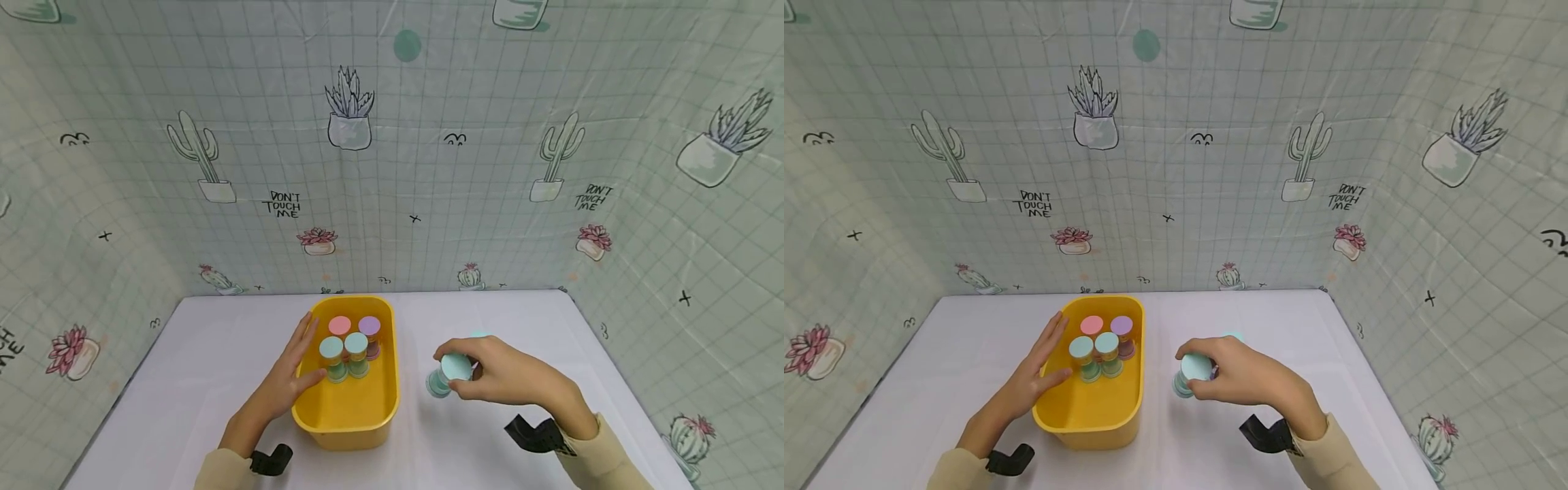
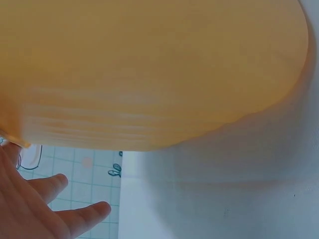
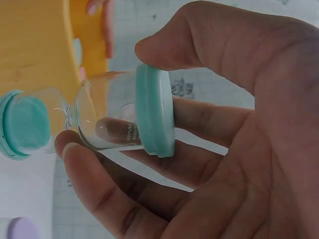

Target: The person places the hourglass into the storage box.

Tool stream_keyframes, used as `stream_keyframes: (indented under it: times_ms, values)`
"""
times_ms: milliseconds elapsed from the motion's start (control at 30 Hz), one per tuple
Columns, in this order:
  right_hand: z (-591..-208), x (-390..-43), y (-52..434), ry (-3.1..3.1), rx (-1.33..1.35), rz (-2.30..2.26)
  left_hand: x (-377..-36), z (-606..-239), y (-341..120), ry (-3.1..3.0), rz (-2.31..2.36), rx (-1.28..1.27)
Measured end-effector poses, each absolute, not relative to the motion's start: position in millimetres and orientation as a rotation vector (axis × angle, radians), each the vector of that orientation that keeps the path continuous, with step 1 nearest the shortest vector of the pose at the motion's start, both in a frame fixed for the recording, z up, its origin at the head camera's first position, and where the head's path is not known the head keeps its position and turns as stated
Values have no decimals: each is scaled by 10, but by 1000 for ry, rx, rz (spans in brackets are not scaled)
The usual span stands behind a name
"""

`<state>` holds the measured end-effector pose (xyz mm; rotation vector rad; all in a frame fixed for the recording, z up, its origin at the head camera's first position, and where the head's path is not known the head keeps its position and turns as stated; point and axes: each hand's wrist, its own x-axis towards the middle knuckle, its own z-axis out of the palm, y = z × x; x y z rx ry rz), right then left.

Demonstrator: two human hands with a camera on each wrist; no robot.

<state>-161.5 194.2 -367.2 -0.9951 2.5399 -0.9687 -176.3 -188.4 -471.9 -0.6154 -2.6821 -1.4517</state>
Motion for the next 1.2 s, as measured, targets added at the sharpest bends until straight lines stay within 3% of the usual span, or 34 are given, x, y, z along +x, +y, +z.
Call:
stream_keyframes:
  times_ms: [567,1200]
  values:
    - [-3230,-1909,1183,2393,-1190,-871,-1773,-4743,-1887,-2660,-1447,-627]
    - [-3428,-2225,619,2284,-1323,-460,-1772,-4732,-1889,-2667,-1437,-638]
